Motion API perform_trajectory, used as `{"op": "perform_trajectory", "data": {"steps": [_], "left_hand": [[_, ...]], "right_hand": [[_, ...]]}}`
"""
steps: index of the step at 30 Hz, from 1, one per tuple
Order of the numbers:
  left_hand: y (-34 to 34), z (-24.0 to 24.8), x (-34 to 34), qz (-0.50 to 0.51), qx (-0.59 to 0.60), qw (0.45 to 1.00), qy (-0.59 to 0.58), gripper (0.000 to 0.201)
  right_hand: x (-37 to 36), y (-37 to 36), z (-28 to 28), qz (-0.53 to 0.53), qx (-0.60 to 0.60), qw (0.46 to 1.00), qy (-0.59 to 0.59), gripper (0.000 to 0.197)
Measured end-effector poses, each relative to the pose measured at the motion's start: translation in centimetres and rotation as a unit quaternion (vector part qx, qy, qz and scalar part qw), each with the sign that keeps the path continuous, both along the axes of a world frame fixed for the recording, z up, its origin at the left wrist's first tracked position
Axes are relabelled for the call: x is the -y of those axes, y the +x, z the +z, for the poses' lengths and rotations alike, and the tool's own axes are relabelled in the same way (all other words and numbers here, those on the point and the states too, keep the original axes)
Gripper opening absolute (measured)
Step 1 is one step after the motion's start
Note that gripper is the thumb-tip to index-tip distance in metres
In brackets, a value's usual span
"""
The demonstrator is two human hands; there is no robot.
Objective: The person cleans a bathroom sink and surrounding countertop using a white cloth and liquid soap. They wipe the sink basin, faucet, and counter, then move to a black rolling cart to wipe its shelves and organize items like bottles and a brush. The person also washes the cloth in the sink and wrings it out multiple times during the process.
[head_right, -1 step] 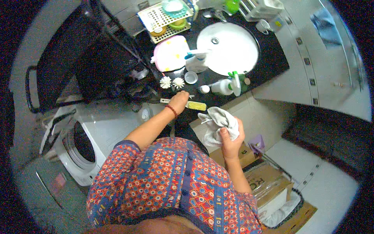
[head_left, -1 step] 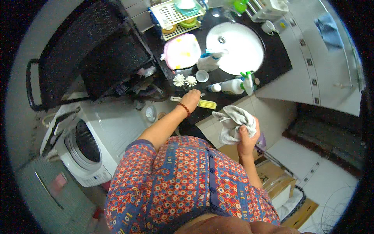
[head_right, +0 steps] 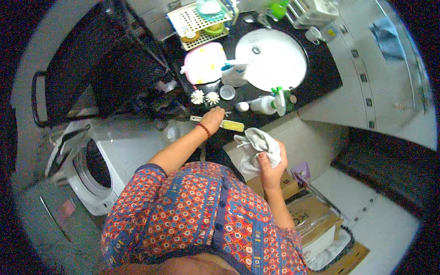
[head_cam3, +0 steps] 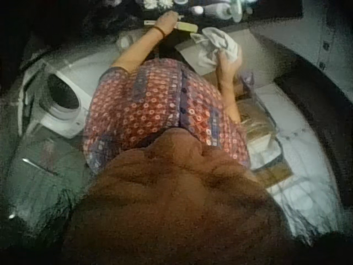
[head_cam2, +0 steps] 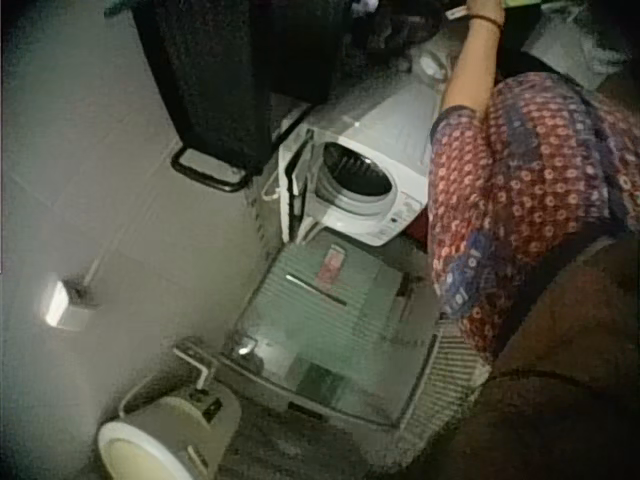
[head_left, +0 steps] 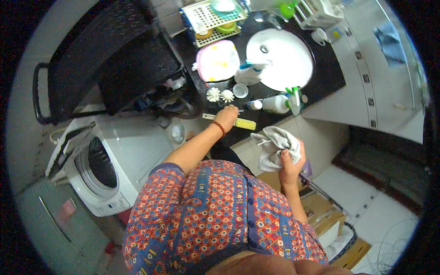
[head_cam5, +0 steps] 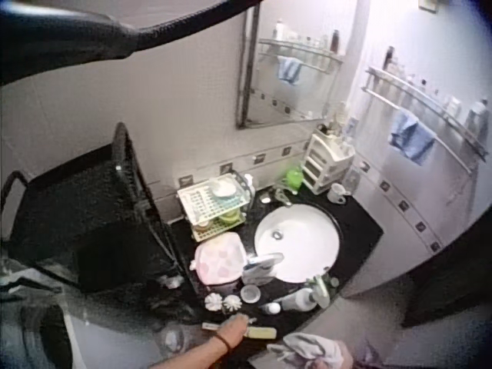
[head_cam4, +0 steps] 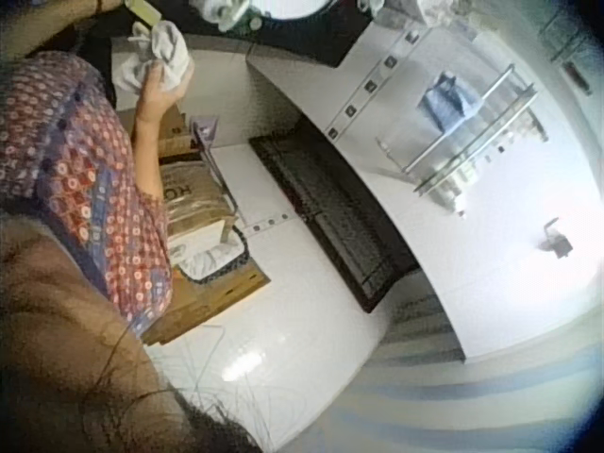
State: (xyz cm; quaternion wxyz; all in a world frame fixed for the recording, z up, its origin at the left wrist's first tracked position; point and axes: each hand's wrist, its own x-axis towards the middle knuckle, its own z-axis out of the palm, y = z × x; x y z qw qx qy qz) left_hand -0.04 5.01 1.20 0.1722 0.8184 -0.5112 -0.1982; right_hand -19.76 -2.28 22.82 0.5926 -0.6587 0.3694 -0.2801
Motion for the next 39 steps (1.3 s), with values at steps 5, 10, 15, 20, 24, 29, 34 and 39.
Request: {"op": "perform_trajectory", "data": {"steps": [5,10,15,20,24,29,34,39], "left_hand": [[-0.5,0.5,-0.5,0.018,0.009,1.000,-0.002,0.026],[-1.0,1.2,-6.1,0.092,-0.234,0.963,-0.100,0.025],[4.8,7.2,-20.6,0.365,0.002,0.925,-0.102,0.021],[14.1,10.8,-30.5,0.629,0.009,0.680,-0.377,0.046],[22.4,8.8,-32.8,0.523,0.066,0.754,-0.391,0.053],[24.7,7.6,-33.0,0.537,-0.086,0.801,-0.251,0.058],[24.1,6.3,-31.7,0.584,-0.046,0.791,-0.174,0.047],[25.4,3.1,-33.3,0.530,0.006,0.793,-0.301,0.049]], "right_hand": [[0.3,1.3,-0.1,0.126,-0.009,0.991,0.032,0.058],[-1.2,7.9,0.3,0.286,0.017,0.948,0.141,0.057],[-5.7,17.4,-1.6,0.370,0.031,0.888,0.272,0.060],[-10.3,30.8,0.9,0.411,0.108,0.840,0.338,0.052],[-7.4,41.2,-10.6,0.313,0.055,0.875,-0.365,0.059],[-12.6,45.1,-13.3,0.402,-0.117,0.728,-0.543,0.053],[-15.3,50.0,-18.1,0.235,-0.203,0.690,-0.653,0.048],[-25.9,53.0,-17.6,0.147,-0.137,0.731,-0.652,0.046]]}}
